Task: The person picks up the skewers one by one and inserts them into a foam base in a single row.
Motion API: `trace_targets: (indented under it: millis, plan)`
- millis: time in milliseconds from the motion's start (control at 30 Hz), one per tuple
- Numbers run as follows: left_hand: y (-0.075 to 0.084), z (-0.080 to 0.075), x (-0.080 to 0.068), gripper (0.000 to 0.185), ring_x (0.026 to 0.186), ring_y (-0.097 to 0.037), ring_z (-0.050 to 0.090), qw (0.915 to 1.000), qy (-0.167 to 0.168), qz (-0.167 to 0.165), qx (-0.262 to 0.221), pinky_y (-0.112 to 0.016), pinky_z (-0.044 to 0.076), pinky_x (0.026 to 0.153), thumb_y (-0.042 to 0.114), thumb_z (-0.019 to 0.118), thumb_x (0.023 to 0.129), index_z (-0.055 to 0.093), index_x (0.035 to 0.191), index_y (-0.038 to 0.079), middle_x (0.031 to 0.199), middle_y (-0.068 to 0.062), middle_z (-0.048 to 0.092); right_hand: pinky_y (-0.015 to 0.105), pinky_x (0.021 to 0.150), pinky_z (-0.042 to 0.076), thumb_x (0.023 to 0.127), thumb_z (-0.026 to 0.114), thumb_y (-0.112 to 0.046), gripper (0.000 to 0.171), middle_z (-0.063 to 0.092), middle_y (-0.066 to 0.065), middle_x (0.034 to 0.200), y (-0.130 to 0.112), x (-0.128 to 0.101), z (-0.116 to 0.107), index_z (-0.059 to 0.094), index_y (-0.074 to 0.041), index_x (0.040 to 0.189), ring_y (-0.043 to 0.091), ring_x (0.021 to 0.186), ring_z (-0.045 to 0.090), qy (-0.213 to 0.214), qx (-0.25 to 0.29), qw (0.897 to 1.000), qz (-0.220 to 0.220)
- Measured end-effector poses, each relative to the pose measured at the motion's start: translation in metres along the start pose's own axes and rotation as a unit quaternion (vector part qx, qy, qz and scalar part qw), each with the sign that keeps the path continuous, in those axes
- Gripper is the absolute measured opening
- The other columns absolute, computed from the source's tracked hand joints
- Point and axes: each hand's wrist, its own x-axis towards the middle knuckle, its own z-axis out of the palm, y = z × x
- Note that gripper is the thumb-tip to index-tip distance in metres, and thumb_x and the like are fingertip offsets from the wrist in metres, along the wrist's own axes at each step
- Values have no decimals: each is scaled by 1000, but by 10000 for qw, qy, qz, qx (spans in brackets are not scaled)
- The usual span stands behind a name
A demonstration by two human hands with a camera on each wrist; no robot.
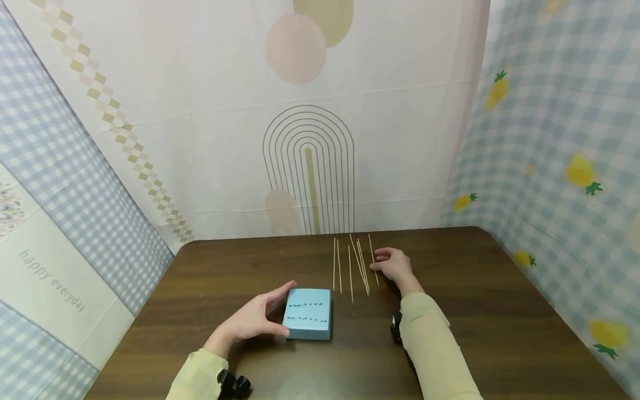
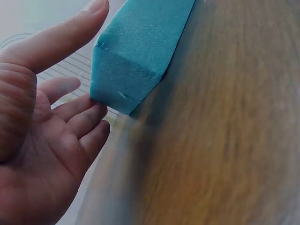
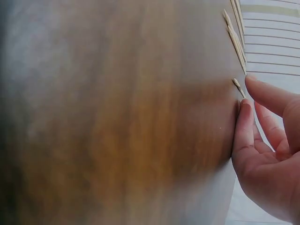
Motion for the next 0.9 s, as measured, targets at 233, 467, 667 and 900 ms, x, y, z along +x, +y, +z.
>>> trace_targets:
  millis: [233, 467, 667, 900]
  plan:
    - [1, 3, 0, 112, 161, -26, 24, 9997, 36, -93, 232, -26, 25, 122, 20, 94, 85, 23, 169, 0, 176, -14, 23, 52, 108, 45, 93, 82, -12, 49, 73, 22, 126, -6, 0, 3, 66, 6, 136, 41, 123, 62, 197, -277, 9992, 199]
    - [1, 4, 0, 114, 158, -28, 30, 9986, 66, -222, 479, -36, 28, 124, 27, 94, 85, 23, 168, -3, 175, -16, 24, 49, 98, 49, 90, 84, -12, 45, 74, 20, 116, -10, 0, 4, 70, 6, 128, 38, 113, 63, 304, -641, 9971, 263]
    - [2, 4, 1, 115, 156, -30, 35, 9976, 140, -291, 609, -45, 31, 123, 29, 95, 83, 24, 166, -5, 173, -19, 26, 47, 93, 52, 91, 83, -7, 42, 73, 21, 116, -13, -5, 2, 69, 7, 128, 36, 108, 66, 353, -472, 9976, 352]
    - [2, 4, 0, 115, 155, -30, 37, 9966, 197, -314, 735, -49, 32, 123, 31, 96, 83, 25, 166, -5, 173, -19, 28, 52, 100, 50, 93, 78, -2, 46, 69, 25, 124, -19, -8, 4, 64, 8, 135, 41, 116, 63, 248, -484, 9976, 431]
